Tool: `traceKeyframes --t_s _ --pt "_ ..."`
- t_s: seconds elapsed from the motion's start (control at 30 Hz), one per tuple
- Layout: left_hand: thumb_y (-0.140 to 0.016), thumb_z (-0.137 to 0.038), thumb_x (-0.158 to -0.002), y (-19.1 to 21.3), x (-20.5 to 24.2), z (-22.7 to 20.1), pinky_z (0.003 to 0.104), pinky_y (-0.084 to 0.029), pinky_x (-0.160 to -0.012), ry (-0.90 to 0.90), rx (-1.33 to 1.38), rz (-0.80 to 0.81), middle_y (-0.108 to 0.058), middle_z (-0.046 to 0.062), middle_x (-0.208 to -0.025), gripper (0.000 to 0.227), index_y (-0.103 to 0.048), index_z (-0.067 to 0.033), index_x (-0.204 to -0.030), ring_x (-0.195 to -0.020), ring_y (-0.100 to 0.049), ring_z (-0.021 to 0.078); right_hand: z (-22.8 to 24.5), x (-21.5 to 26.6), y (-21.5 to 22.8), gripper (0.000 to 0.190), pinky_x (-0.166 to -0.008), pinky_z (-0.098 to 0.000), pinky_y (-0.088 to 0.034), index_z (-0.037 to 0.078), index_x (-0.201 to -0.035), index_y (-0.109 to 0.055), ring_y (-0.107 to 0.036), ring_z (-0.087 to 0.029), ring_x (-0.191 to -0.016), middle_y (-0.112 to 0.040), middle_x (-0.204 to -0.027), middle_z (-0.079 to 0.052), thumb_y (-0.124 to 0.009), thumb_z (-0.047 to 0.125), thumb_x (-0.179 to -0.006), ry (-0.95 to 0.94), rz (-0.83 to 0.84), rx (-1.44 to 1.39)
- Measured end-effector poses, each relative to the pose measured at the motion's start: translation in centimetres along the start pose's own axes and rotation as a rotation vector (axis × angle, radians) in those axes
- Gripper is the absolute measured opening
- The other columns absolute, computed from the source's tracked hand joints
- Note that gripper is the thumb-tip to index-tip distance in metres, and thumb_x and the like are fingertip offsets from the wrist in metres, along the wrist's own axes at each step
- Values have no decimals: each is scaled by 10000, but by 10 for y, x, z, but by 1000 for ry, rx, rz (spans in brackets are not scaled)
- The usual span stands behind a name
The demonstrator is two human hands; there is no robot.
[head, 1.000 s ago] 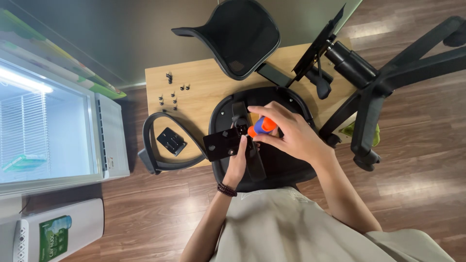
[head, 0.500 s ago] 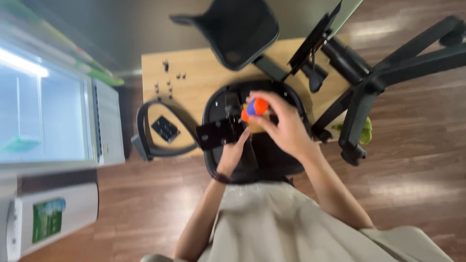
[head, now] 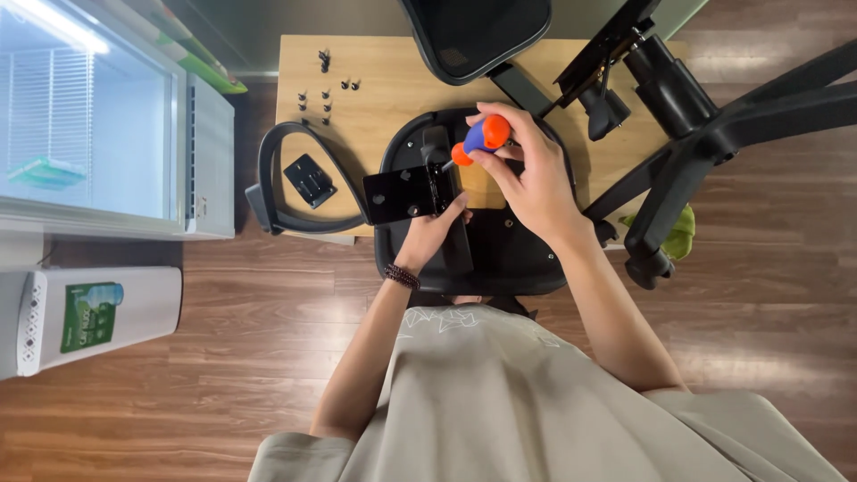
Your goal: The person assembles an office chair seat on the floor, using a screwdriver to drive screws through a black metal mounting plate into the underside of the seat cushion. They align the plate, insert screws, tighten them one by one, reposition the plate, and pick additional screws from the table.
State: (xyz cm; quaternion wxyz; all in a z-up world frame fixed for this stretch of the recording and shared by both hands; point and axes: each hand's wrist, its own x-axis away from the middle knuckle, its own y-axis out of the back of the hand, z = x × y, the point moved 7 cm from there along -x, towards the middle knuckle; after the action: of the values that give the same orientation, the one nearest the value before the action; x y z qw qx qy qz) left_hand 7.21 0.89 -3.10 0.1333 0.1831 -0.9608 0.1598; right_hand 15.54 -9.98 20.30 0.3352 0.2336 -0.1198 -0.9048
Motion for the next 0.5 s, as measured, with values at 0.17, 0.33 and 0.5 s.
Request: traceKeyframes --t_s 0.17,0.33,0.5 --pt "-708 -231 -968 -1 -3 3 278 -569 -742 0 -6 -19 -687 9 -873 266 -689 2 -1094 -775 -669 100 0 0 -3 441 -958 -323 -647 39 -1427 -501 -712 -238 -1217 -685 -1331 -141 -706 24 -1037 47 31 21" --pt "-704 -248 -978 -3 -1 -9 279 -560 -737 -52 -72 -4 -687 17 -832 251 -689 -9 -1054 -761 -661 99 -1 -1 -3 427 -966 -329 -649 51 -1423 -500 -724 -227 -1215 -688 -1330 -125 -704 47 -1048 70 8 -1" --pt "-700 -243 -982 -2 0 -12 282 -557 -737 -62 -97 -5 -699 22 -811 232 -697 -12 -999 -761 -663 97 1 -2 -6 445 -956 -337 -646 45 -1423 -518 -716 -249 -1201 -685 -1318 -147 -714 42 -1023 66 51 55"
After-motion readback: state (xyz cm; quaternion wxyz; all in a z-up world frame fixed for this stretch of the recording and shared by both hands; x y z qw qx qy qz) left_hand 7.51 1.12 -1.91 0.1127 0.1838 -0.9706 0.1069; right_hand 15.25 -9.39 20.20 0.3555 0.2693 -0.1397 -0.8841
